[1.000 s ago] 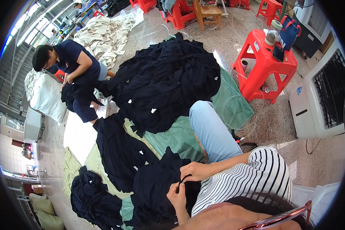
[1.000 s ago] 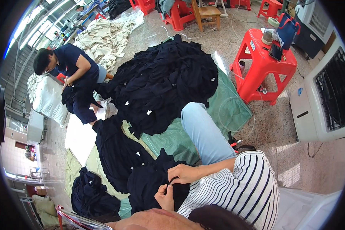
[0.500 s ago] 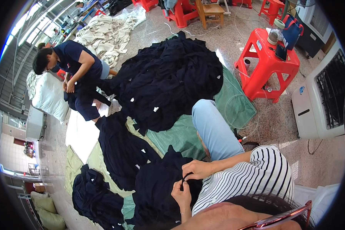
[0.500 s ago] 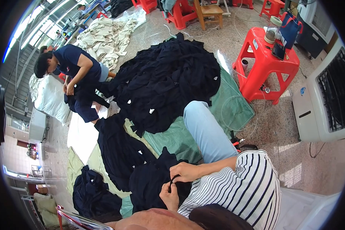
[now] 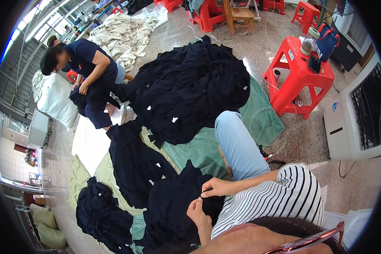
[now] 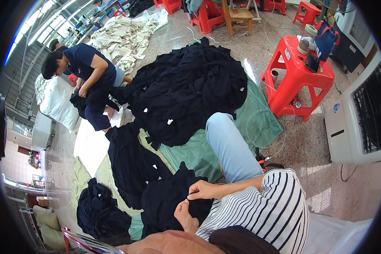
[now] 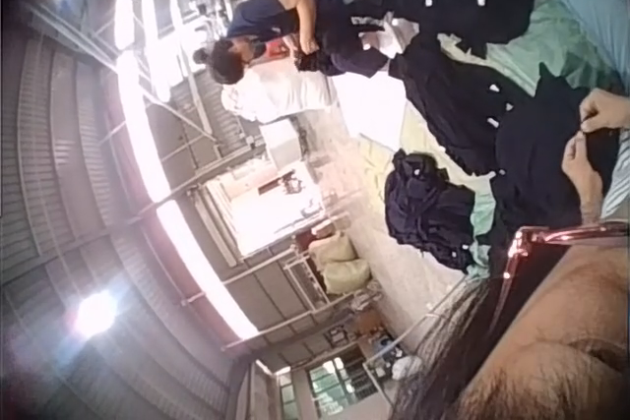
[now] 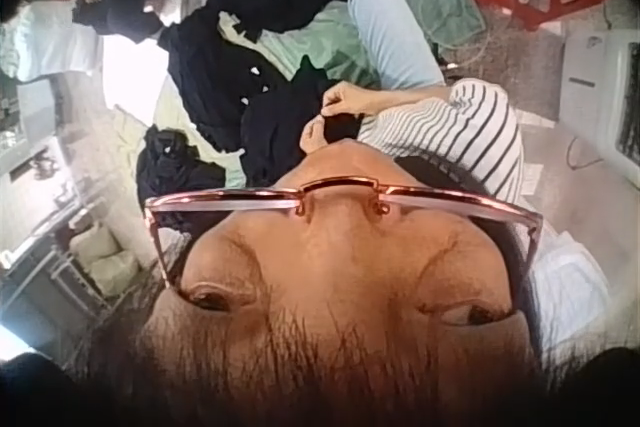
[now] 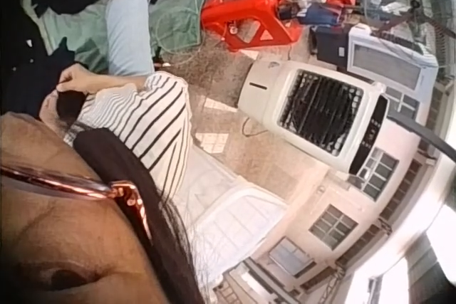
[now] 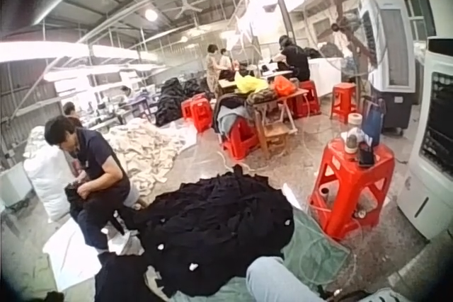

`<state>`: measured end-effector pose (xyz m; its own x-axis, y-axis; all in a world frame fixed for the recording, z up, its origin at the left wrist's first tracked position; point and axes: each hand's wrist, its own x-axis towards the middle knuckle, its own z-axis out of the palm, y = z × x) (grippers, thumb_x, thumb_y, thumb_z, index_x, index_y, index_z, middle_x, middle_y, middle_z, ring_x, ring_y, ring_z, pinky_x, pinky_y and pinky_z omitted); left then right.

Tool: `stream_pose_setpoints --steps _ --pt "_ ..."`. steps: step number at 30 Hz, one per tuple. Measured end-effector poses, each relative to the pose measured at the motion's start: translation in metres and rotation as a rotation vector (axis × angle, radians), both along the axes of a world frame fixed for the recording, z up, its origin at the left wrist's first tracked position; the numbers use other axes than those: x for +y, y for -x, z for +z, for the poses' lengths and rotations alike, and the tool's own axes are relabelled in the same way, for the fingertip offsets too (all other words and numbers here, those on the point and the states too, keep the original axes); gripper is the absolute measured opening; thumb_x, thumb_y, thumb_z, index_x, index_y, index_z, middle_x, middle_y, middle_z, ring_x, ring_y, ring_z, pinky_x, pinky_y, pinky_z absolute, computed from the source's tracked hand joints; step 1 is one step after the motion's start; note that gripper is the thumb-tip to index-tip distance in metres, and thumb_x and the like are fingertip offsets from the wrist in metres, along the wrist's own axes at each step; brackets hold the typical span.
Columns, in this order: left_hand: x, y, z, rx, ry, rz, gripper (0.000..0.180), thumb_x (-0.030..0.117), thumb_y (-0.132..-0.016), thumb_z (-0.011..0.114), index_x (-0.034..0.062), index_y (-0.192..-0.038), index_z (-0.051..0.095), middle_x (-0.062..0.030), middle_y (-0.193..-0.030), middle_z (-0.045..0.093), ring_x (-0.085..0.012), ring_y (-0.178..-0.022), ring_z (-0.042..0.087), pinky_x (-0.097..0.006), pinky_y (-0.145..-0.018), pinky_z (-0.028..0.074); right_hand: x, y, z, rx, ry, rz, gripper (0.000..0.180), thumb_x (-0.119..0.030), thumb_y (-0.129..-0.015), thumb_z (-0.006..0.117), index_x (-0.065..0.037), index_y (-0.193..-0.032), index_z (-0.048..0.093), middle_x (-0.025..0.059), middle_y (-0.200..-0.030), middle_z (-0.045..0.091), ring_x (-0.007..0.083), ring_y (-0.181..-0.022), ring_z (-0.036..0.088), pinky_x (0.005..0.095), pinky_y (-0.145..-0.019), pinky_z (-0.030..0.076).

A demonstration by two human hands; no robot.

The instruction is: Inspecting and sorting black shirts on a factory floor.

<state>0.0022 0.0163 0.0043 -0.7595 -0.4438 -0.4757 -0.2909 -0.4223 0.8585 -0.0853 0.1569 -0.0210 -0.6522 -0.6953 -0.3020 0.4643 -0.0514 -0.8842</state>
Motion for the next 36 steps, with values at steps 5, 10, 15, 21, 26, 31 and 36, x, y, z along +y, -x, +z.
stream_pose_setpoints --steps 5,10,15,21,26,31,36 --pt "-0.018 -0.003 -0.003 -0.185 -0.443 -0.151 0.03 0.032 -0.095 0.064 0.0019 -0.098 0.068 -0.0037 -0.092 0.066 -0.0131 -0.086 0.061 -0.027 -0.079 0.049 0.001 0.001 0.015 0.62 -0.109 0.121 0.018 -0.02 -0.085 0.071 -0.003 -0.092 0.069 0.0076 -0.079 0.066 0.0191 -0.073 0.064 0.0323 -0.063 0.048" --pt "-0.04 0.012 -0.012 -0.04 -0.189 -0.482 0.017 0.016 -0.098 0.058 0.0015 -0.093 0.067 -0.004 -0.088 0.067 -0.0112 -0.077 0.062 -0.025 -0.069 0.05 -0.008 -0.01 0.034 1.045 -0.001 0.108 0.013 -0.017 -0.083 0.067 -0.007 -0.092 0.065 0.0088 -0.081 0.064 0.0294 -0.074 0.064 0.0414 -0.061 0.047" --pt "-0.016 0.043 0.031 0.109 -0.035 -0.216 0.016 0.009 -0.096 0.061 0.0026 -0.082 0.061 0.0021 -0.076 0.061 -0.0065 -0.065 0.053 -0.023 -0.057 0.043 -0.01 -0.009 0.026 1.034 -0.092 0.086 0.015 -0.015 -0.081 0.068 -0.004 -0.089 0.062 0.01 -0.083 0.064 0.0324 -0.078 0.063 0.0445 -0.065 0.047" --pt "-0.015 0.041 0.01 0.238 0.113 -0.097 0.018 0.013 -0.098 0.059 0.0024 -0.084 0.061 0.0012 -0.077 0.062 -0.0074 -0.066 0.054 -0.022 -0.058 0.044 0.0 0.0 0.021 1.001 -0.101 0.065 0.019 -0.019 -0.081 0.07 -0.004 -0.091 0.063 0.0097 -0.087 0.065 0.032 -0.082 0.063 0.043 -0.068 0.049" --pt "-0.016 0.039 0.013 0.161 0.112 -0.008 0.016 0.013 -0.097 0.061 -0.0016 -0.089 0.063 -0.0037 -0.084 0.066 -0.0112 -0.071 0.059 -0.024 -0.065 0.049 0.008 0.008 0.021 0.778 -0.012 0.005 0.016 -0.013 -0.08 0.072 -0.002 -0.09 0.067 0.0087 -0.086 0.063 0.0268 -0.079 0.064 0.0375 -0.066 0.048" --pt "-0.011 0.041 0.029 0.157 0.071 0.013 0.015 0.012 -0.095 0.063 -0.0011 -0.088 0.064 -0.0029 -0.084 0.066 -0.0108 -0.07 0.058 -0.023 -0.064 0.048 0.015 0.022 0.021 0.702 -0.028 -0.016 0.013 -0.009 -0.082 0.071 -0.002 -0.092 0.067 0.0082 -0.087 0.063 0.0249 -0.082 0.063 0.0343 -0.071 0.049" --pt "-0.021 0.042 0.018 0.191 0.058 0.046 0.013 0.01 -0.094 0.064 0.001 -0.085 0.064 -0.0021 -0.082 0.066 -0.0104 -0.069 0.058 -0.022 -0.064 0.049 0.011 0.019 0.022 0.571 0.094 -0.097 0.011 -0.008 -0.085 0.069 -0.001 -0.094 0.068 0.0079 -0.09 0.064 0.0214 -0.084 0.063 0.0318 -0.075 0.049"
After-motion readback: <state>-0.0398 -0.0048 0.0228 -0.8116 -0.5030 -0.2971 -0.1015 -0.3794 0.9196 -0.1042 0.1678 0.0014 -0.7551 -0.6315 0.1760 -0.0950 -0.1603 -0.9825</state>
